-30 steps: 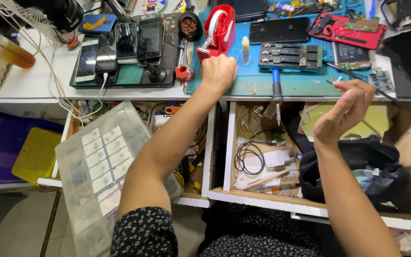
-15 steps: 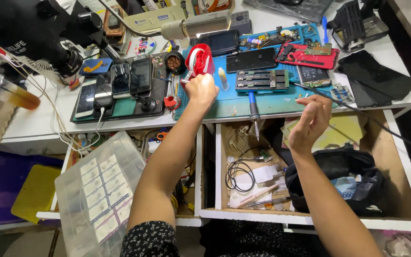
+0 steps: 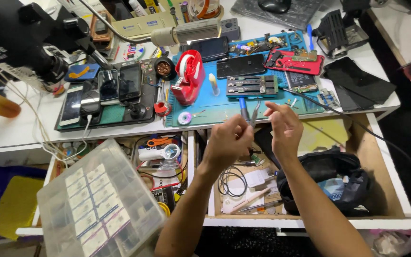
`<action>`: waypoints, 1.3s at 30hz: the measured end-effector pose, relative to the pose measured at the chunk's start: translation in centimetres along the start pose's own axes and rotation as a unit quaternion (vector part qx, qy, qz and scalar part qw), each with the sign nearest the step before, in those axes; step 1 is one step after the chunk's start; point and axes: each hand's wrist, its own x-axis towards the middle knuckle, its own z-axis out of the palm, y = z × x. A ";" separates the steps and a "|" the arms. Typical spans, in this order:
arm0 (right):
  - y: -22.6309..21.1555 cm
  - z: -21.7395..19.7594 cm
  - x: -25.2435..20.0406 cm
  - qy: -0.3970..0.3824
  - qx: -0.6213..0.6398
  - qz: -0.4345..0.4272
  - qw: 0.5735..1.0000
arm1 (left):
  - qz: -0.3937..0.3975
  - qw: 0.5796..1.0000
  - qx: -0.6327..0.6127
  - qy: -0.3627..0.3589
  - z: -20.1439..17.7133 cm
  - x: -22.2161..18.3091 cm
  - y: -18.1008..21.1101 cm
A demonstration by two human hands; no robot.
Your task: Repairing electronic components by soldering wires and assembling small parts at a workbench.
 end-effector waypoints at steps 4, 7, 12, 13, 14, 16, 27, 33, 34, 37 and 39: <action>0.0 -0.5 -0.2 -0.041 0.001 0.048 0.998 | 0.146 0.986 -0.050 0.069 4.4 -0.3 -4.7; 0.4 -0.4 -0.4 -0.060 -0.006 0.046 0.997 | 0.144 0.981 -0.058 0.116 4.4 -0.9 -4.9; 0.3 -0.3 -0.7 -0.092 -0.009 0.056 0.994 | 0.151 0.969 -0.094 0.173 5.8 -1.5 -7.4; -0.1 -0.3 -0.9 -0.096 -0.008 0.058 0.994 | 0.160 0.963 -0.120 0.181 6.2 -1.8 -7.8; 0.3 -0.4 -1.0 -0.101 -0.008 0.061 0.993 | 0.155 0.963 -0.121 0.184 6.4 -2.0 -7.8; 0.9 -0.5 -1.1 -0.113 -0.011 0.032 0.993 | 0.172 0.957 -0.128 0.193 6.7 -2.4 -7.8; -1.0 -0.3 -1.2 -0.080 0.107 0.028 0.991 | 0.289 0.925 -0.022 0.244 5.7 -3.0 -7.6; -0.3 -0.9 -1.5 -0.038 0.130 0.093 0.986 | 0.335 0.897 -0.039 0.286 5.3 -2.7 -9.4; -0.1 -1.1 -1.5 -0.022 0.131 0.107 0.985 | 0.339 0.888 -0.032 0.309 5.0 -2.6 -9.4; 0.3 -0.6 -2.0 0.024 0.113 0.109 0.987 | 0.369 0.872 -0.047 0.319 0.8 -3.1 -6.0; 1.0 -0.5 -2.5 0.013 0.116 0.092 0.989 | 0.371 0.876 -0.044 0.306 -2.9 -4.7 -2.9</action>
